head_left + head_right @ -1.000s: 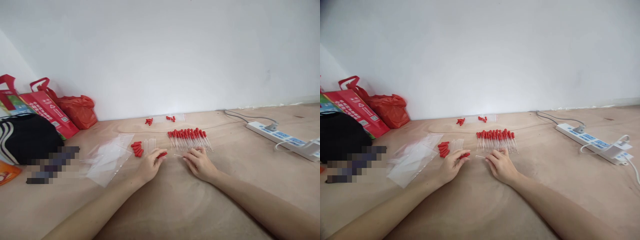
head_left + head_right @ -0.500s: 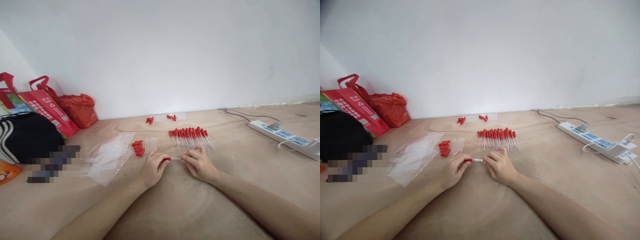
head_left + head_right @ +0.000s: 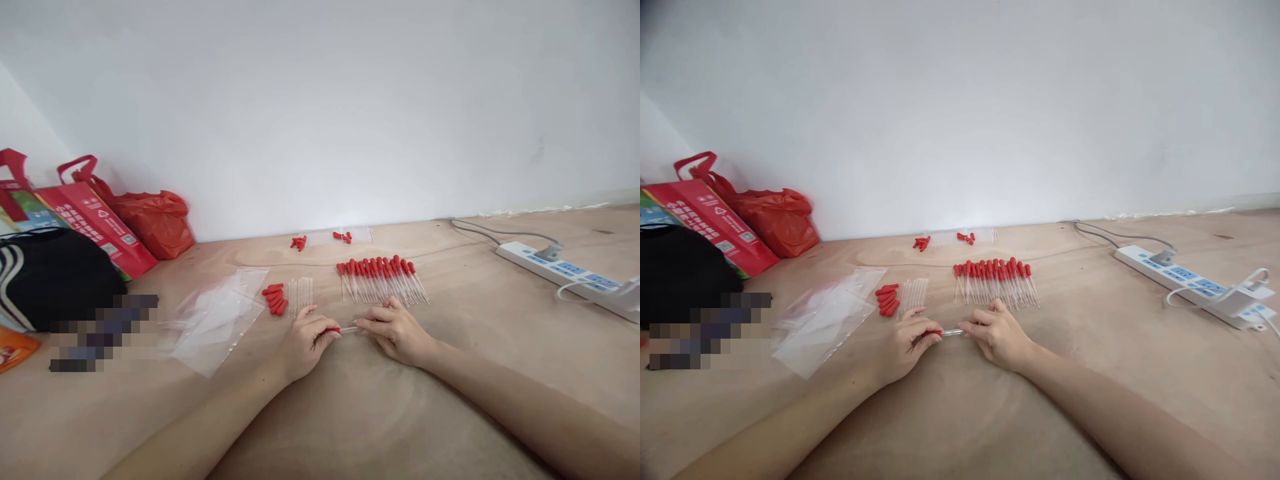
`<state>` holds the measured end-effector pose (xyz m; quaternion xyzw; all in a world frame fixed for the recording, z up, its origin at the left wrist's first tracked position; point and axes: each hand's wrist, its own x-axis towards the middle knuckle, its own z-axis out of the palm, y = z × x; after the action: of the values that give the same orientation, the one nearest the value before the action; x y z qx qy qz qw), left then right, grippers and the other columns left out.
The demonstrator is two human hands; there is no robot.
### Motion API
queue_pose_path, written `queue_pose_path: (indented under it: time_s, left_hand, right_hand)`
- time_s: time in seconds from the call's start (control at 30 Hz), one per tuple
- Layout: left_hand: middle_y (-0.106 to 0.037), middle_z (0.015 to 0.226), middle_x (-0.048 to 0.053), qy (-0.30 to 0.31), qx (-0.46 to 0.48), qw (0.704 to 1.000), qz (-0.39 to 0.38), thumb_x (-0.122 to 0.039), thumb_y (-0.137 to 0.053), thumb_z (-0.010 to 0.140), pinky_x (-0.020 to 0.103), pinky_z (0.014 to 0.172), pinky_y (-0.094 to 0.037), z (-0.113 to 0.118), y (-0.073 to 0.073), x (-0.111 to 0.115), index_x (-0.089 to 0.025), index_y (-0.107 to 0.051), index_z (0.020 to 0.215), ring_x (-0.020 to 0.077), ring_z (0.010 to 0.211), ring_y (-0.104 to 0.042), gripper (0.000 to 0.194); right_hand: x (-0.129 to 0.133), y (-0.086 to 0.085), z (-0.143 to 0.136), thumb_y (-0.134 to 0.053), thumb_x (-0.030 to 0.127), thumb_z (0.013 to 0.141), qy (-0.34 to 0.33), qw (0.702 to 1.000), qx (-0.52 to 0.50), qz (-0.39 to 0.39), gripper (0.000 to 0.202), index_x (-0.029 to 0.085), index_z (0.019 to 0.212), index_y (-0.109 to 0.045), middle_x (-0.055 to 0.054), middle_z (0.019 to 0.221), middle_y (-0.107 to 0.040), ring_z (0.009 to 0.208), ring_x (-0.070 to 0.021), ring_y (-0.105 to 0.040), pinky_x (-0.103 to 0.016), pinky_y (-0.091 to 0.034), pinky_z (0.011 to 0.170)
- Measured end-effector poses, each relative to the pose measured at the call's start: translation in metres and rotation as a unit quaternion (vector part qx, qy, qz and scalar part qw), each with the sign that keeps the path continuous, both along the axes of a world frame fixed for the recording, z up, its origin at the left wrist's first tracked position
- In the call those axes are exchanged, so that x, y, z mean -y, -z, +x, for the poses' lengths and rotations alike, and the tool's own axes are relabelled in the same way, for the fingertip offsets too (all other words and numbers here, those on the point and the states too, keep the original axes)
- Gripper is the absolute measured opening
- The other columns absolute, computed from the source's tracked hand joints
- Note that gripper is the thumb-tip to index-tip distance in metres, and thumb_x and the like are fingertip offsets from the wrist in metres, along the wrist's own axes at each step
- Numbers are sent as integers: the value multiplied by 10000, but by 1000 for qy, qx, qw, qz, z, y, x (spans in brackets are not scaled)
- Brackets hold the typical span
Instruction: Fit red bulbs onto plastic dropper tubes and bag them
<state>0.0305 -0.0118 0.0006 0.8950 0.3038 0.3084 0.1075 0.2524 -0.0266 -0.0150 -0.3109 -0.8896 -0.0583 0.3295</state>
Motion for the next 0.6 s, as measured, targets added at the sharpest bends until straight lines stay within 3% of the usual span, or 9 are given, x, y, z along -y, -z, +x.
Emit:
queue_pose_path:
  time_s: [0.3,0.6]
  left_hand:
    - [-655,685,-15,32,-18,999,35,-254,-429,871,392,953,-285,2,1,4,-192,-571,772,107,609,-583,184]
    - [-612,653,-9,41,-29,995,90,-222,-430,857,362,915,-351,4,2,4,-173,-557,766,102,598,-549,164]
  right_hand:
    - [2,-4,0,-375,213,862,5,998,56,24,253,171,794,-615,1,640,-519,529,-95,-349,-287,-225,621]
    - [8,-6,-13,-323,204,865,12,999,29,12,312,152,701,-584,-17,622,-515,544,-107,-367,-284,-219,607]
